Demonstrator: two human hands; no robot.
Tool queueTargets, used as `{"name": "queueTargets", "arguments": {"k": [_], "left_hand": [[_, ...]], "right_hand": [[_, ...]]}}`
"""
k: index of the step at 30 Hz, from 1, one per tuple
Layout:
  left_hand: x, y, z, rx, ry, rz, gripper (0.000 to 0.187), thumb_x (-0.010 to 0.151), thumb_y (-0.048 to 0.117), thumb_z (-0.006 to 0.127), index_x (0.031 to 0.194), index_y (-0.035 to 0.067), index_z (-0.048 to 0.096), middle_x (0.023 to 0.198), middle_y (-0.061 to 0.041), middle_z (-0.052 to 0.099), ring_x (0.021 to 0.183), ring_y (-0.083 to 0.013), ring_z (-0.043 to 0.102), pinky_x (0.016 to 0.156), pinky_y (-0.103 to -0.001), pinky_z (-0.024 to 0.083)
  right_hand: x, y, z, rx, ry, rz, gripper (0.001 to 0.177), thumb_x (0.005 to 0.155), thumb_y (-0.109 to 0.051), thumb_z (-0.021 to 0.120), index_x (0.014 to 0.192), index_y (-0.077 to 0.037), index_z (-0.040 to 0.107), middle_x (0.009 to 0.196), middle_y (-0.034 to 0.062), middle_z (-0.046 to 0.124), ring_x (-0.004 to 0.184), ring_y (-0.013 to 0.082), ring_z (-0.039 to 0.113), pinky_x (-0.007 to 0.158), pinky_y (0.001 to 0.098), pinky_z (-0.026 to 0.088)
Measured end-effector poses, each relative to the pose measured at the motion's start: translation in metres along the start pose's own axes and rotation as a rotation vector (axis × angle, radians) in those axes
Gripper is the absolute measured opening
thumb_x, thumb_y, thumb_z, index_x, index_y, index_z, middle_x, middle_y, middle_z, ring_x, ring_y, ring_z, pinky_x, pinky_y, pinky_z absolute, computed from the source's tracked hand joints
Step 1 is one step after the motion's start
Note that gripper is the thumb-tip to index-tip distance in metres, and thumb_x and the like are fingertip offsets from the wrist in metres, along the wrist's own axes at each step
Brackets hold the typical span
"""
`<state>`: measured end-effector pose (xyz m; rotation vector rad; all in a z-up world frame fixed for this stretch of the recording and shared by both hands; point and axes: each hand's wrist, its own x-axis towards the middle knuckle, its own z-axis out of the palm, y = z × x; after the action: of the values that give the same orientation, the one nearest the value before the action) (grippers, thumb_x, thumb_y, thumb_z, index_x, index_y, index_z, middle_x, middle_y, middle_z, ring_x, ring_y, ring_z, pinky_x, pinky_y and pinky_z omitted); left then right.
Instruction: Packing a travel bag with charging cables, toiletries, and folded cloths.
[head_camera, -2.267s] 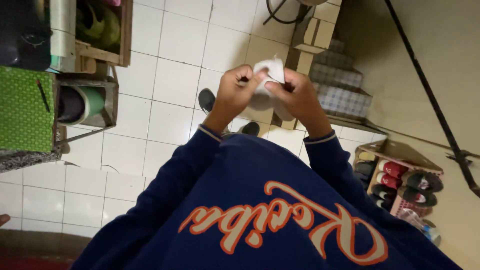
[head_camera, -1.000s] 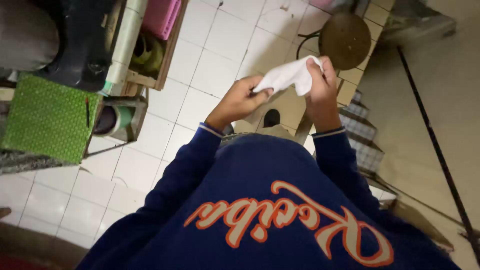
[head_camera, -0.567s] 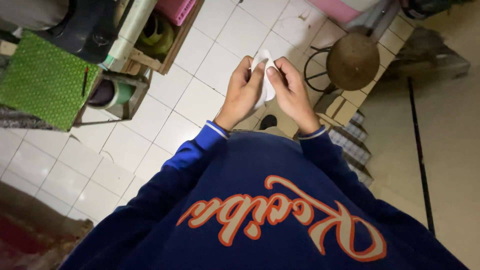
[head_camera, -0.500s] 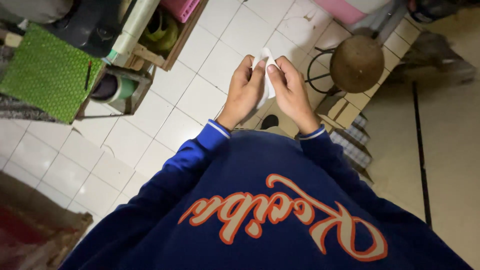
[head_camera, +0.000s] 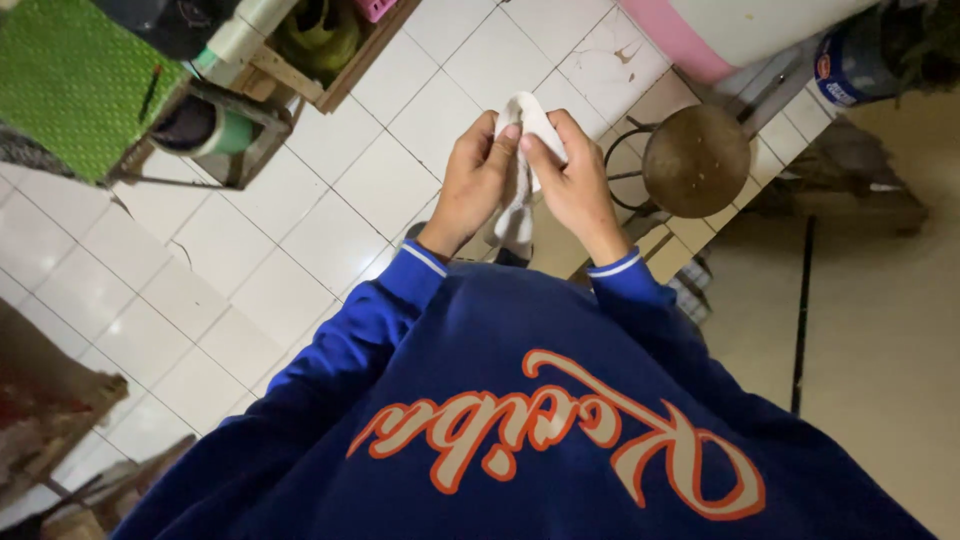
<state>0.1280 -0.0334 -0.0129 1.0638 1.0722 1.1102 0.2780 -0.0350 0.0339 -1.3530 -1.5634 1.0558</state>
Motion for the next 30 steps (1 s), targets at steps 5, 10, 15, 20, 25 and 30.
{"name": "queueTargets", "arguments": {"k": [5,10,15,20,25,30], "left_hand": [[-0.009,0.003,0.015,0.097,0.067,0.051,0.019,0.108,0.019,0.055,0.103,0.003,0.063,0.076,0.003,0.057,0.069,-0.0032,0.049,0.059,-0.024,0.044],[-0.005,0.003,0.022,0.078,0.052,-0.030,0.015,0.105,0.015,0.060,0.099,0.001,0.061,0.071,0.002,0.059,0.061,-0.0038,0.052,0.053,-0.024,0.044],[0.008,0.003,0.020,0.046,-0.071,-0.096,0.015,0.105,0.015,0.061,0.101,0.001,0.065,0.073,0.003,0.062,0.062,-0.0023,0.055,0.054,-0.024,0.046],[0.028,-0.009,0.018,0.029,-0.036,-0.181,0.017,0.105,0.017,0.062,0.096,0.002,0.066,0.070,0.004,0.059,0.058,-0.0022,0.049,0.051,-0.023,0.040],[0.051,-0.007,0.009,-0.095,-0.028,-0.281,0.026,0.107,0.023,0.058,0.092,0.005,0.069,0.067,0.005,0.057,0.055,-0.0026,0.046,0.050,-0.023,0.038],[0.082,-0.011,-0.013,-0.185,-0.061,-0.353,0.037,0.109,0.031,0.062,0.081,0.007,0.060,0.062,0.007,0.044,0.050,-0.0039,0.030,0.044,-0.024,0.024]], "right_hand": [[-0.011,0.016,-0.017,-0.072,-0.019,-0.103,0.017,0.100,-0.015,0.070,0.103,0.000,0.063,0.079,0.0065,0.065,0.068,0.0102,0.059,0.060,0.0288,0.048],[-0.005,0.030,-0.023,-0.043,0.023,-0.099,0.013,0.100,-0.012,0.071,0.101,0.000,0.066,0.076,0.0063,0.068,0.066,0.0093,0.062,0.060,0.0281,0.050],[0.014,0.086,-0.026,-0.008,0.086,0.072,0.011,0.096,-0.010,0.069,0.101,0.000,0.068,0.078,0.0030,0.071,0.066,0.0054,0.064,0.058,0.0247,0.051],[0.027,0.087,-0.046,0.147,0.083,0.159,0.016,0.098,-0.014,0.070,0.103,0.002,0.068,0.090,0.0008,0.070,0.072,0.0031,0.058,0.057,0.0232,0.048],[0.033,0.071,-0.064,-0.027,-0.023,0.206,0.022,0.104,-0.021,0.066,0.106,0.000,0.071,0.079,0.0017,0.061,0.068,0.0056,0.050,0.060,0.0251,0.041],[0.048,0.117,-0.068,0.573,0.044,0.434,0.032,0.109,-0.029,0.063,0.117,0.002,0.068,0.097,-0.0001,0.067,0.084,0.0082,0.053,0.074,0.0255,0.042]]}}
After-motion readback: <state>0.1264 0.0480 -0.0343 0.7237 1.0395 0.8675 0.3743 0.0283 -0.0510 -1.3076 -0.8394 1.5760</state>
